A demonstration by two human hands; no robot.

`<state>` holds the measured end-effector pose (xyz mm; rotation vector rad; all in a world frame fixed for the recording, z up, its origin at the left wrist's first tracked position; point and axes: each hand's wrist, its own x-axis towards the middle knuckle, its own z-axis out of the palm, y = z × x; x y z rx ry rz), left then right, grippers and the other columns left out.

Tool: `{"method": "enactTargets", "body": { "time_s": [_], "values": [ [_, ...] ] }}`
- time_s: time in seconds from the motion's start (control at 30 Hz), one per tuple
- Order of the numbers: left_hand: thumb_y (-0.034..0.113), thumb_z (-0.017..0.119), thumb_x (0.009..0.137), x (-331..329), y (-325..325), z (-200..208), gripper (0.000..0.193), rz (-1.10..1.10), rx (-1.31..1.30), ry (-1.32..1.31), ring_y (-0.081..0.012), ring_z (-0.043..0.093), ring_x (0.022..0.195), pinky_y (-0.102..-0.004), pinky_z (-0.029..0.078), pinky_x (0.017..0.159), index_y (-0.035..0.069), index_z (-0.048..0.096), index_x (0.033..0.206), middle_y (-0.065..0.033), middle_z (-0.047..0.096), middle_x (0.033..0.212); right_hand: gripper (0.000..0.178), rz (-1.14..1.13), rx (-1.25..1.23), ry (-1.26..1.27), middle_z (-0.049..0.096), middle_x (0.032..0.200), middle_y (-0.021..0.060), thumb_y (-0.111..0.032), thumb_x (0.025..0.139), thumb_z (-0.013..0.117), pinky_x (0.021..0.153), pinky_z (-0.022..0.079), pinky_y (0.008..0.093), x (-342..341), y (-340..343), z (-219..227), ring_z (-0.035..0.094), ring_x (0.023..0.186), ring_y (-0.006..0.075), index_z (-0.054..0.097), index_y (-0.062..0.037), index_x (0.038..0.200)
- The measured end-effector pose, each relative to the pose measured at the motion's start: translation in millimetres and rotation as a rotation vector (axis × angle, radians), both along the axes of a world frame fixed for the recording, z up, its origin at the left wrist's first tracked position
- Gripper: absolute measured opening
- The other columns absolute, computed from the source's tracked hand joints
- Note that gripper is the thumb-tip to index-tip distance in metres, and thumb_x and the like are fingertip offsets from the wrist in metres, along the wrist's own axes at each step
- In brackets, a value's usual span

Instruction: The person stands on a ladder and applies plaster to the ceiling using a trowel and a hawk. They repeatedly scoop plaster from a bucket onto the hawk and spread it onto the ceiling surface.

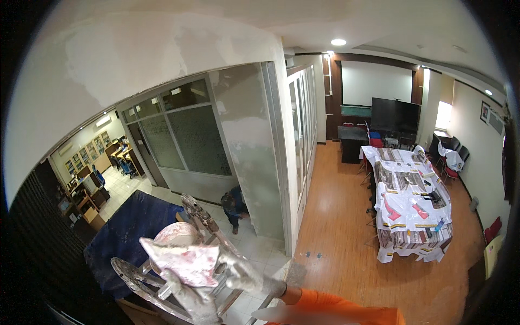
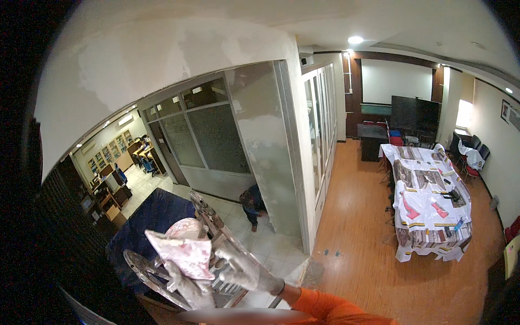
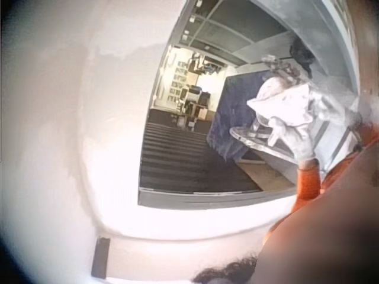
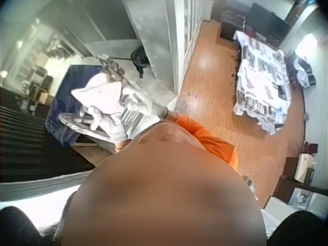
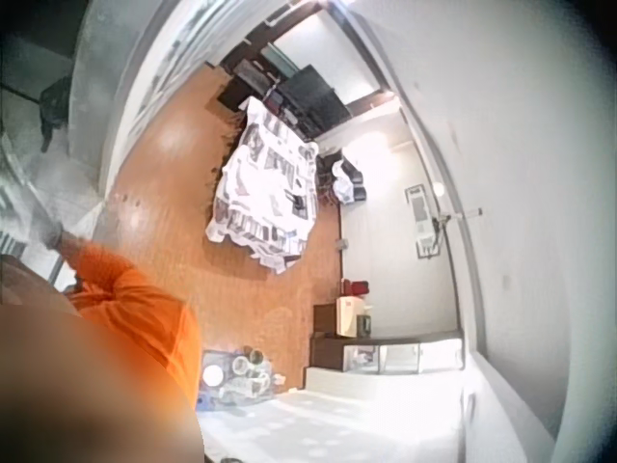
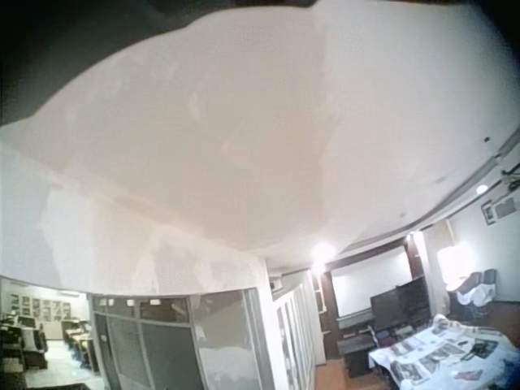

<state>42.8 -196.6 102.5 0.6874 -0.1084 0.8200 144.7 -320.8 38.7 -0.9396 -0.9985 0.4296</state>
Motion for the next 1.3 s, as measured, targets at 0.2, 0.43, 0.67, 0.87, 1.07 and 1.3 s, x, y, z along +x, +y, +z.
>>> {"method": "enactTargets", "body": {
  "time_s": [0.2, 0.43, 0.67, 0.87, 1.07, 1.3],
  "values": [
    [0.042, 0.055, 0.107, 41.5, -59.8, -14.4, 0.058, -0.185, -0.006, 0.135, -0.0241, 0.059, 0.125, -0.0409, 0.046, 0.111, 0.005, 0.044, 0.15, -0.011, 0.06, 0.136, 0.049, -0.414, 0.021, 0.25, 0.062, 0.13, 0.0114, -0.024, 0.102, 0.065, 0.102, 0.049, 0.037, -37.8, -7.4, -9.2, 0.057, 0.122, 0.0206, 0.051, -0.0012, 0.144],
    [0.042, 0.058, 0.106, 36.3, -91.6, -39.5, 0.035, -0.29, 0.042, 0.522, -0.0058, 0.062, 0.063, -0.022, 0.048, 0.049, 0.01, 0.06, 0.12, 0.0, 0.069, 0.096, 0.022, -0.815, 0.089, 0.21, 0.068, 0.116, 0.0035, -0.012, 0.104, 0.06, 0.094, 0.051, 0.0305, -11.0, -49.2, -29.1, 0.062, 0.107, 0.0107, 0.065, -0.0018, 0.123],
    [0.026, 0.055, 0.108, 59.9, -91.7, -122.0, 0.022, -0.039, 0.508, 0.513, -0.0078, 0.059, 0.082, -0.0253, 0.05, 0.07, 0.006, 0.064, 0.113, -0.0014, 0.062, 0.093, 0.027, -0.864, -0.113, 0.182, 0.068, 0.105, 0.0033, -0.016, 0.098, 0.069, 0.085, 0.053, 0.0303, -7.0, -62.1, -55.6, 0.063, 0.096, 0.0118, 0.066, -0.0006, 0.12],
    [0.01, 0.055, 0.105, 62.1, -90.7, -137.4, 0.022, -0.286, 0.701, 0.557, -0.011, 0.063, 0.097, -0.0285, 0.053, 0.081, 0.002, 0.063, 0.124, -0.0058, 0.067, 0.109, 0.032, -0.843, -0.01, 0.129, 0.063, 0.123, 0.0076, -0.011, 0.103, 0.059, 0.093, 0.054, 0.0383, 13.4, -92.4, -116.1, 0.062, 0.11, 0.0211, 0.062, -0.0014, 0.133],
    [0.003, 0.065, 0.098, 86.6, -56.6, -106.0, 0.045, -0.054, 0.87, 0.532, -0.0173, 0.06, 0.116, -0.0323, 0.05, 0.101, 0.0, 0.054, 0.141, -0.0132, 0.063, 0.132, 0.038, -0.807, 0.49, 0.49, 0.058, 0.142, 0.0121, -0.016, 0.106, 0.05, 0.106, 0.051, 0.0425, 55.6, -153.3, -101.6, 0.055, 0.132, 0.0248, 0.056, 0.0047, 0.137],
    [0.006, 0.072, 0.09, 125.9, -25.1, -119.3, 0.073, 0.706, 1.155, 0.578, -0.0363, 0.041, 0.142, -0.0466, 0.031, 0.12, -0.006, 0.036, 0.152, -0.0259, 0.04, 0.154, 0.042, -0.757, 0.643, 0.598, 0.056, 0.145, 0.0163, -0.014, 0.109, 0.045, 0.111, 0.048, 0.0444, 90.7, -191.1, -101.6, 0.056, 0.131, 0.0284, 0.047, 0.0071, 0.145]
  ]
}}
